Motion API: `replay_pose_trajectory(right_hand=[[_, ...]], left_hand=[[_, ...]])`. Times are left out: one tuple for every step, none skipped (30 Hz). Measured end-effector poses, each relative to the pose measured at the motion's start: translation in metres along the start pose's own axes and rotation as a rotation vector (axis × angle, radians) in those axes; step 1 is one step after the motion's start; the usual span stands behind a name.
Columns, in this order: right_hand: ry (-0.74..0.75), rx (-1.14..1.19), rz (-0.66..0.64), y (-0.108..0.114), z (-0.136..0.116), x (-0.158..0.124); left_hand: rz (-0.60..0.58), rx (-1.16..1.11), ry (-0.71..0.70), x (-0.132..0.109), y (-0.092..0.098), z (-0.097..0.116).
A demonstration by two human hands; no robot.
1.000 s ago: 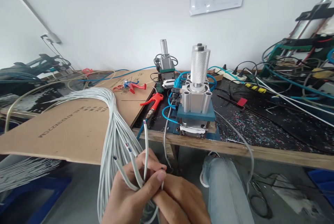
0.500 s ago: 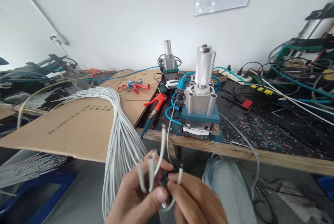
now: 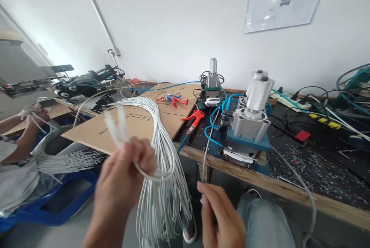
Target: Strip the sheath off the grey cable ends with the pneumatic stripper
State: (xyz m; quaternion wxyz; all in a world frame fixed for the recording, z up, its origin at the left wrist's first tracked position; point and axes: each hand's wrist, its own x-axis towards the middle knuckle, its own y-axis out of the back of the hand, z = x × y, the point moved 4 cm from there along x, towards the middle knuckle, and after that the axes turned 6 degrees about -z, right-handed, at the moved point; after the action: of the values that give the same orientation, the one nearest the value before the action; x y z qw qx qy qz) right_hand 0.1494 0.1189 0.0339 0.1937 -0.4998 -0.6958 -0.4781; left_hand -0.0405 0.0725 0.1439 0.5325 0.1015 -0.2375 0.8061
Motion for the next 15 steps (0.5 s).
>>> replay_pose_trajectory(right_hand=[[-0.05,0.031,-0.055,-0.018,0.004,-0.003],[-0.091,0.034,-0.052,-0.035,0.009,-0.007],[-0.095,0.025,-0.046,-0.05,0.012,-0.012],[-0.088,0.025,-0.049,-0.063,0.015,-0.016],[-0.082,0.026,-0.048,-0.073,0.018,-0.021],[-0.071,0.031,-0.058,-0.081,0.02,-0.024],[-0.064,0.039,-0.074,-0.085,0.021,-0.027],[-0.062,0.047,-0.09,-0.087,0.023,-0.028],[-0.062,0.052,-0.106,-0.087,0.024,-0.029],[-0.066,0.052,-0.121,-0.086,0.025,-0.029],[-0.071,0.047,-0.131,-0.083,0.026,-0.028],[-0.076,0.035,-0.138,-0.079,0.028,-0.028],[-0.081,0.023,-0.143,-0.076,0.029,-0.027],[-0.088,0.011,-0.149,-0.073,0.032,-0.028],[-0.098,0.002,-0.156,-0.069,0.034,-0.029]], left_hand=[[0.043,-0.035,-0.089,0.001,0.008,0.013],[0.1,-0.025,-0.17,0.001,0.015,0.027],[0.159,-0.006,-0.231,-0.001,0.022,0.04],[0.203,-0.002,-0.251,-0.003,0.027,0.05],[0.226,-0.012,-0.238,-0.007,0.03,0.058],[0.238,-0.039,-0.209,-0.012,0.031,0.063],[0.252,-0.072,-0.175,-0.017,0.032,0.066],[0.268,-0.096,-0.149,-0.022,0.033,0.068],[0.305,-0.103,-0.132,-0.028,0.033,0.069],[0.352,-0.099,-0.13,-0.034,0.035,0.068],[0.405,-0.094,-0.129,-0.039,0.036,0.067],[0.451,-0.096,-0.109,-0.043,0.039,0.063],[0.472,-0.098,-0.09,-0.047,0.041,0.06],[0.476,-0.097,-0.081,-0.049,0.043,0.057],[0.469,-0.094,-0.076,-0.051,0.045,0.054]])
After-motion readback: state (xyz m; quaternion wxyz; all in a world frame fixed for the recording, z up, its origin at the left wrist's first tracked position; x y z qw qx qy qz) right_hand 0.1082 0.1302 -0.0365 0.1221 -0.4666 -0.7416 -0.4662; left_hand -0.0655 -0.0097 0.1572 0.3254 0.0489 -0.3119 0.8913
